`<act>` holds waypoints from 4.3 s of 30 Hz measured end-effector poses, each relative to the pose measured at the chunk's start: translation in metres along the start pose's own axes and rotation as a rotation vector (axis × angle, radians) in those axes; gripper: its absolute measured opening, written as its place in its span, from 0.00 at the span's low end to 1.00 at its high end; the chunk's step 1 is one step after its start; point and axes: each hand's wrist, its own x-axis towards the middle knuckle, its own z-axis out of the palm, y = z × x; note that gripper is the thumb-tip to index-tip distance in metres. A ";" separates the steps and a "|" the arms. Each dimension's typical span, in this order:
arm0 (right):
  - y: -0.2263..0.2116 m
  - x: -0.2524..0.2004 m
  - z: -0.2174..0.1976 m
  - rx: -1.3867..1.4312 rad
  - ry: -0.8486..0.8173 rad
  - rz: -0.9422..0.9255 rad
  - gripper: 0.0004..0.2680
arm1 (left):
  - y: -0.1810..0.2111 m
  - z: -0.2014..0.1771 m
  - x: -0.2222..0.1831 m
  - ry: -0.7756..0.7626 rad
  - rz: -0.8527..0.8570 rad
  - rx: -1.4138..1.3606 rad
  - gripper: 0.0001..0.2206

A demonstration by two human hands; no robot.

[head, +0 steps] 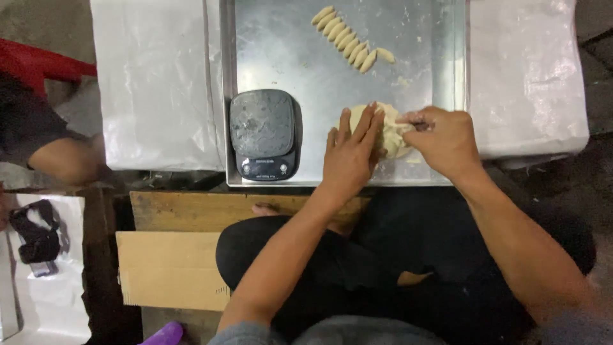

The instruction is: Shaping small pieces of dough into oblong forms by rolling them between palms and arranging them on a metal tray.

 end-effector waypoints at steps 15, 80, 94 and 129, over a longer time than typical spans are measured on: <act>-0.054 -0.023 -0.006 0.614 -0.070 0.144 0.10 | 0.016 -0.019 0.014 0.402 -0.042 -0.512 0.30; -0.009 -0.004 0.026 0.772 -0.203 0.359 0.04 | -0.013 -0.027 0.022 0.322 -0.055 -1.060 0.12; -0.047 -0.004 0.003 0.427 -0.233 0.183 0.10 | -0.153 -0.040 -0.001 0.464 -0.431 -0.081 0.12; -0.048 0.006 0.032 0.632 -0.150 0.059 0.10 | -0.044 -0.031 0.029 0.058 -0.433 -1.300 0.13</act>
